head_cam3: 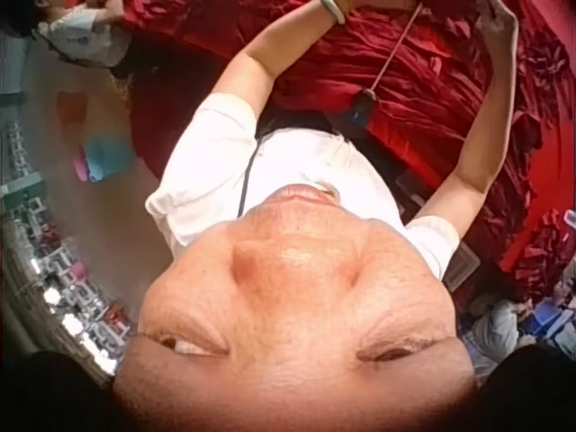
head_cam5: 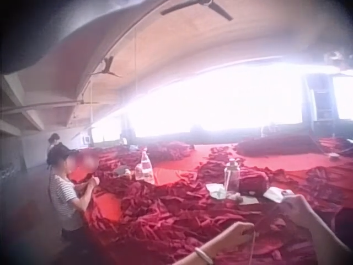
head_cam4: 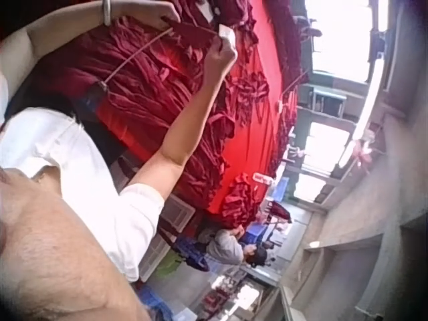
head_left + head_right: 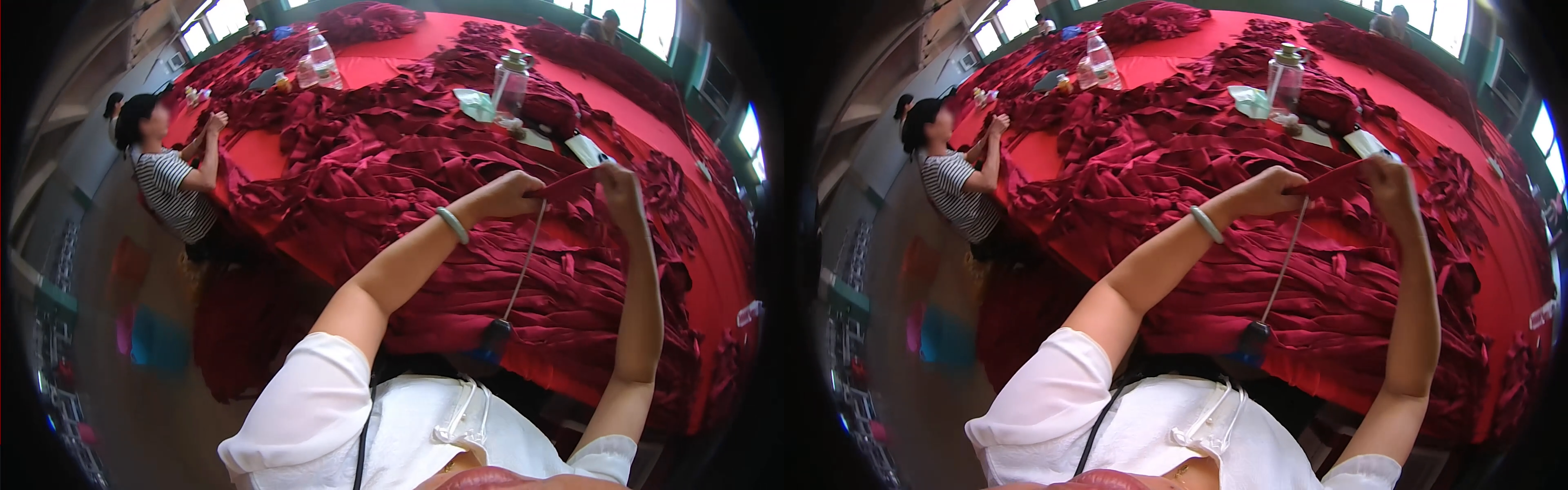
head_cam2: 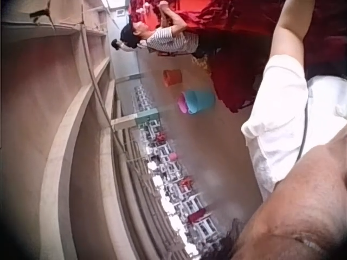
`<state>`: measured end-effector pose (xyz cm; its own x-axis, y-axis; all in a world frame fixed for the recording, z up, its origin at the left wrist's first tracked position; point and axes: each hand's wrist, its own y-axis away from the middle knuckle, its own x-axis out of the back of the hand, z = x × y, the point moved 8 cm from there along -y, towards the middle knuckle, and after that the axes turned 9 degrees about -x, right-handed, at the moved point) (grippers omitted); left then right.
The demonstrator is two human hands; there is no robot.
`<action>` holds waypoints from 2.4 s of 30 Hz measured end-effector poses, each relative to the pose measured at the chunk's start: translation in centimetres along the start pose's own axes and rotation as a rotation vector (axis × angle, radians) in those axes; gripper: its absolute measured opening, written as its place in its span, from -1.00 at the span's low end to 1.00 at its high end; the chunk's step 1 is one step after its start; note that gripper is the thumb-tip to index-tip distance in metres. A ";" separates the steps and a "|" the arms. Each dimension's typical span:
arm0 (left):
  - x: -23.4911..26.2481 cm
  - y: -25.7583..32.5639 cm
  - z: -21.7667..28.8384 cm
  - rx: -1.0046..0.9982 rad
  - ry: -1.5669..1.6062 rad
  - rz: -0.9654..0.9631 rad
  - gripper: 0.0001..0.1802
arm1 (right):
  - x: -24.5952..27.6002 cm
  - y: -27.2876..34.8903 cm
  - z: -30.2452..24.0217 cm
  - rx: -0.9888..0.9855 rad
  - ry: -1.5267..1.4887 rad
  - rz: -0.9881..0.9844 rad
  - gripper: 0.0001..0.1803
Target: The person turns red fabric pieces inside out using a specialized metal rod tool at a work table.
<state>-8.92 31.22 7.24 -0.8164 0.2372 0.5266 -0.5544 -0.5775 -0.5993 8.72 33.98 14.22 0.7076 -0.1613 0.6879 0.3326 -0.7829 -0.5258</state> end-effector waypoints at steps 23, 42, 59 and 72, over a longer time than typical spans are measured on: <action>-2.5 -0.2 -6.8 0.275 1.357 0.593 -0.75 | -14.0 6.3 3.8 -0.403 -0.942 -0.057 -0.73; 7.2 7.3 -11.2 0.445 -0.251 0.833 -0.60 | -11.2 9.0 1.3 -0.589 -1.095 -0.299 -0.87; -1.7 3.1 -0.3 0.014 -0.784 0.492 -0.87 | -11.9 7.9 3.8 -0.260 -0.524 0.000 -0.87; -6.3 6.3 -4.8 0.479 0.695 0.447 -0.88 | -11.8 8.7 2.8 -0.292 -0.265 -0.027 -0.80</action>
<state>-8.05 29.85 -2.73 -0.9356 0.2390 -0.2599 -0.1683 -0.9489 -0.2669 5.06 30.77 0.12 0.8502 -0.0072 0.5265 0.1895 -0.9287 -0.3187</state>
